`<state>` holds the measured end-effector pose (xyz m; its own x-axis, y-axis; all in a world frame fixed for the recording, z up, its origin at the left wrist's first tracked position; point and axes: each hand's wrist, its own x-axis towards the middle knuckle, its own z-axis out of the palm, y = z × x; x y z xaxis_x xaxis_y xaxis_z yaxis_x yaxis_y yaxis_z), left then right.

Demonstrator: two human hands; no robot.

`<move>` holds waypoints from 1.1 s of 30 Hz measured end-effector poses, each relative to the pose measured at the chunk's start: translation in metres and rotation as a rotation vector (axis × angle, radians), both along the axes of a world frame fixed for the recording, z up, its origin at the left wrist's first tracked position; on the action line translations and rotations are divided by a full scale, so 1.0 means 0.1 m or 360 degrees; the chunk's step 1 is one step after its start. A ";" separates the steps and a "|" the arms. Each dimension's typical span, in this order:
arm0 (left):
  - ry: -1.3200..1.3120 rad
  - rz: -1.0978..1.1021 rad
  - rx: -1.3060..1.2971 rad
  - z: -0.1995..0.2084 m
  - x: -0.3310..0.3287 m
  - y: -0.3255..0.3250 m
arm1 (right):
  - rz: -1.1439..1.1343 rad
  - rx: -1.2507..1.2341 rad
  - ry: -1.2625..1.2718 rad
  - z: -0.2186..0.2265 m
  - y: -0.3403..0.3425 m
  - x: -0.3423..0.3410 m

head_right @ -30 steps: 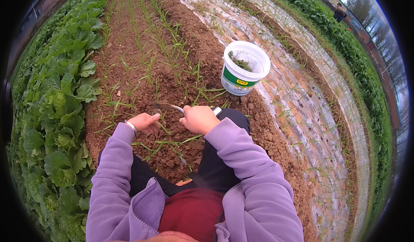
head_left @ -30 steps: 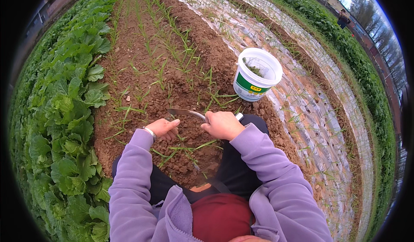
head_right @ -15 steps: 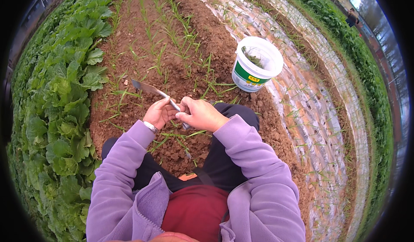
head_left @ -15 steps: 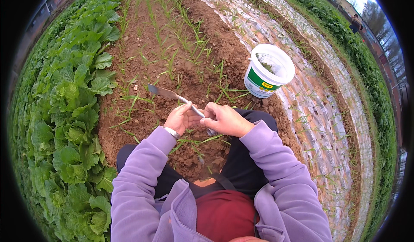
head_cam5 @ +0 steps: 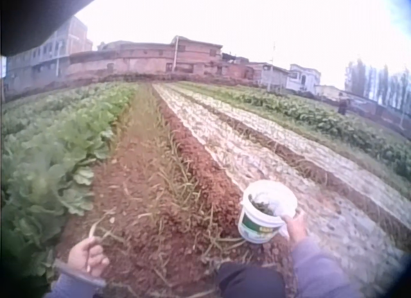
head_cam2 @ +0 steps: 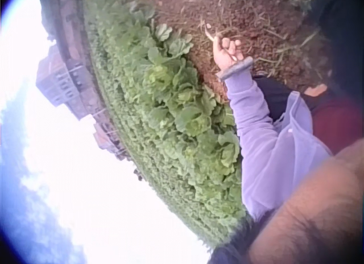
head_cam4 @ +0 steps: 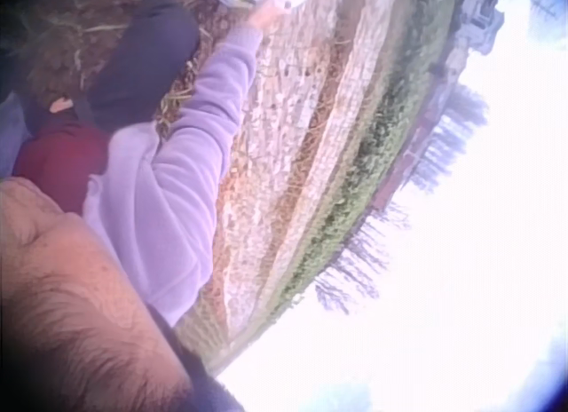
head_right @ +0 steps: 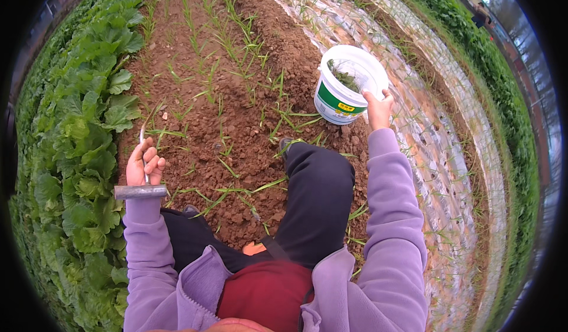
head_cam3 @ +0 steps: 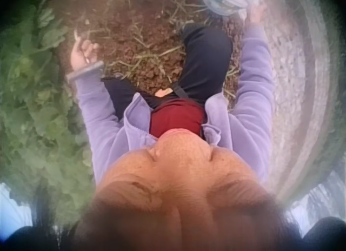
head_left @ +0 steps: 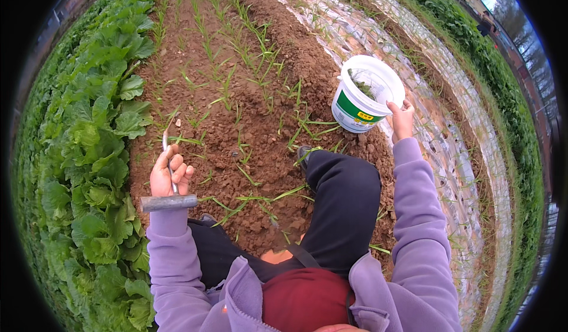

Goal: The person uses a hand hoe to loosen soil and remove weeds from a garden bed. They pull up the weeds by hand and place them into a nearby white bucket, repeating this process along the row.

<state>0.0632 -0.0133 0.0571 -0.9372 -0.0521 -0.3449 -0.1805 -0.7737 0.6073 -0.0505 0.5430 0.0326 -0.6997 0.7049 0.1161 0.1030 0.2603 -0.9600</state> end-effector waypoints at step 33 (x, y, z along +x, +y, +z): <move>-0.0485 0.0340 -0.0281 -0.18 -0.17 -0.40 | 0.0371 -0.1404 -0.0075 -0.82 0.30 -1.65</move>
<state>0.0465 -0.0536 0.0394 -0.7553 -0.3176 -0.5733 -0.2190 -0.7021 0.6775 -0.2157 0.5728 -0.0493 -0.8261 0.3645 -0.4299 0.1838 -0.5468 -0.8168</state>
